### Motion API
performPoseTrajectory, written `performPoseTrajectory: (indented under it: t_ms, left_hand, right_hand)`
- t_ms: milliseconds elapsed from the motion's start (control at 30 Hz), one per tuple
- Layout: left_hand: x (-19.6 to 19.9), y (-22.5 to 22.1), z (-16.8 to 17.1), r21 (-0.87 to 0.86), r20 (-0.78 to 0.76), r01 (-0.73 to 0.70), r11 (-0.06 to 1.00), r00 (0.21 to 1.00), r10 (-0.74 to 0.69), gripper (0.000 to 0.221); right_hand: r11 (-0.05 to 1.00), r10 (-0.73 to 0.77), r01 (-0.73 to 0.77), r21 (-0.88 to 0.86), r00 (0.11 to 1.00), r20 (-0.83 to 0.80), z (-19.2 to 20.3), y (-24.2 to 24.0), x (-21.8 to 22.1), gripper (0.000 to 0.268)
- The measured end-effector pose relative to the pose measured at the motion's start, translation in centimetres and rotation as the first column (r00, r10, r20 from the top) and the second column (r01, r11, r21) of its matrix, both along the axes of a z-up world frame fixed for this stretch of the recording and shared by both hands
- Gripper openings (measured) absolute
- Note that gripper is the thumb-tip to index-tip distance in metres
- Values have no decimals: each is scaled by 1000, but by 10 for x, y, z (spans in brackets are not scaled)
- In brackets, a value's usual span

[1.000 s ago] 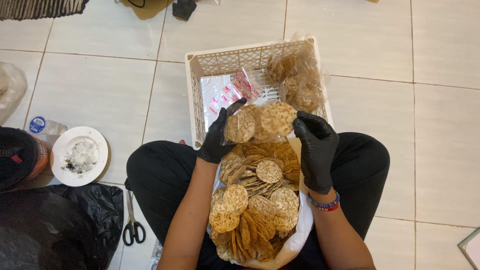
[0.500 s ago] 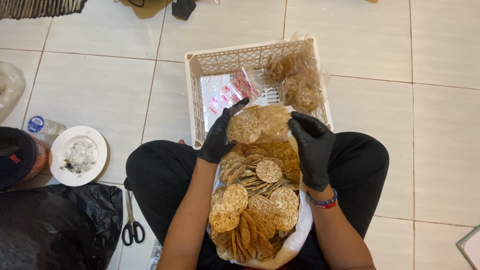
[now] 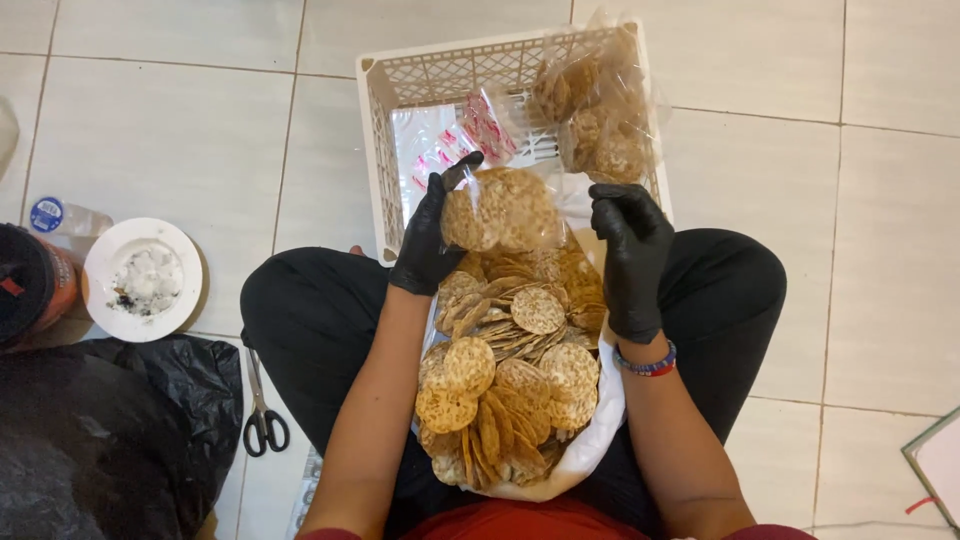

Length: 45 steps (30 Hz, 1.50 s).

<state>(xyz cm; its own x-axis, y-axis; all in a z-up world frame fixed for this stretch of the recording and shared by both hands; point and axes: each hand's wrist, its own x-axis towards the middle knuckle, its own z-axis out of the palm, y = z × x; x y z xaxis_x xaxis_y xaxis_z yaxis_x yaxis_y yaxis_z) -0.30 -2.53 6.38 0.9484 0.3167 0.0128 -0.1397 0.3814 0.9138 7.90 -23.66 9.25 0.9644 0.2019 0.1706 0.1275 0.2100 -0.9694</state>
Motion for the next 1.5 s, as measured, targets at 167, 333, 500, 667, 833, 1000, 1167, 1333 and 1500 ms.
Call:
performPoseTrajectory:
  t_ms: [167, 333, 500, 667, 833, 1000, 1167, 1333, 1500]
  left_hand:
    - [10, 2, -29, -609, -103, -115, 785, 993, 65, 54]
    - [9, 1, -26, -605, -110, -95, 790, 993, 35, 55]
    - [9, 2, -22, -627, -83, -70, 776, 996, 22, 58]
    - [7, -7, 25, -487, -257, -195, 851, 964, 73, 46]
    - [7, -5, 23, -450, -267, -160, 879, 963, 39, 50]
    - [13, 2, 14, -481, -230, -147, 865, 972, 37, 49]
    - [10, -3, 26, -501, -257, -169, 849, 965, 40, 47]
    - [5, -10, 32, -521, -276, -210, 827, 959, 69, 45]
    - [9, -9, 34, -523, -260, -193, 830, 964, 60, 47]
  right_hand:
    - [921, 252, -268, -283, 963, -93, 1, -4, 11, 12]
    - [711, 428, -315, -629, 903, 31, 5, -16, 18, 13]
    - [453, 514, -307, -837, 857, -36, 15, -15, 17, 19]
    - [225, 524, -284, -932, 842, -130, -6, -13, 23, 37]
    - [237, 535, -376, -896, 820, -203, -1, -12, 28, 37]
    - [207, 553, -490, -846, 773, -312, -14, -16, 47, 37]
    - [301, 564, -531, -792, 769, -301, -18, -19, 52, 33]
    - [315, 560, -447, -837, 800, -216, -4, -12, 34, 36]
    - [418, 533, -242, -876, 846, 21, -9, 0, 15, 39]
